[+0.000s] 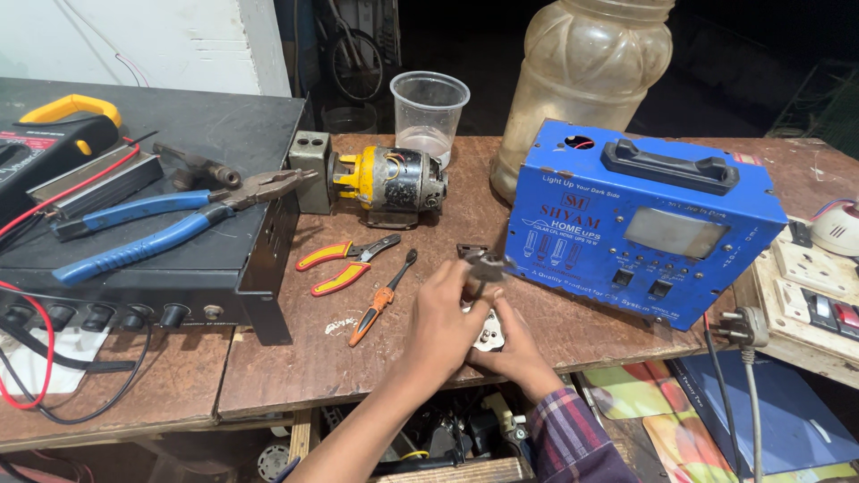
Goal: The person connects a power cord to a blue UPS unit and repeatedly toggles a switch on a nearby power board to turn a light bulb on and off. They then open a drawer, retrieve a plug adapter, and handle a socket component on the workbench.
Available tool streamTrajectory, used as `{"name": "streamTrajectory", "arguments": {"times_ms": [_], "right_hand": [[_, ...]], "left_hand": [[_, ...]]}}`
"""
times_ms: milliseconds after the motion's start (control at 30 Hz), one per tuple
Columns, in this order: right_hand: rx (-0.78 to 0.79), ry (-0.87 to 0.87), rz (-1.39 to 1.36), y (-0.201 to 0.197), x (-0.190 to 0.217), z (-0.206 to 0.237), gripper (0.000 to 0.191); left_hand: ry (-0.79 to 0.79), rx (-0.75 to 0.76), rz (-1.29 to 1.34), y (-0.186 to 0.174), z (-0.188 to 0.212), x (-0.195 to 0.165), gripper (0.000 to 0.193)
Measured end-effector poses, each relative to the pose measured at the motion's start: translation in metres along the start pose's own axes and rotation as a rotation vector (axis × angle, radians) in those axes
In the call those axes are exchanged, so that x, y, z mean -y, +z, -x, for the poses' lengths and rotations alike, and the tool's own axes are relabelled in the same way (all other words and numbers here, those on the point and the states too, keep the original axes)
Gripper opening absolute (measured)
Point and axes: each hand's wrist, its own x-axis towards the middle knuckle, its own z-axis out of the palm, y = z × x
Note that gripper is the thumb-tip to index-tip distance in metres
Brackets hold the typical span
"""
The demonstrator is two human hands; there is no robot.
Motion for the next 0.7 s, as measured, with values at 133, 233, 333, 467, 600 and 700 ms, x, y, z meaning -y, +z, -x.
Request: {"name": "streamTrajectory", "arguments": {"times_ms": [133,233,333,467,600,700], "right_hand": [[0.017,0.017,-0.002,0.000,0.000,-0.001,0.092],[-0.002,0.018,0.090,0.000,-0.001,-0.001,0.087],[0.003,0.045,0.033,0.000,-0.004,0.000,0.088],[-0.001,0.000,0.046,0.001,-0.004,-0.002,0.090],[0.009,0.028,0.022,0.000,-0.002,-0.001,0.091],[0.011,0.068,0.032,0.001,-0.002,-0.001,0.091]], "left_hand": [[0.000,0.064,-0.002,0.002,0.000,0.007,0.019],[-0.001,0.084,0.066,0.003,0.000,0.011,0.030],[-0.028,0.120,0.051,0.003,-0.002,0.010,0.024],[-0.071,0.103,-0.045,-0.003,-0.006,-0.001,0.010],[-0.087,0.049,0.051,-0.007,-0.006,-0.011,0.022],[-0.099,0.123,0.109,-0.004,-0.004,-0.010,0.016]]}}
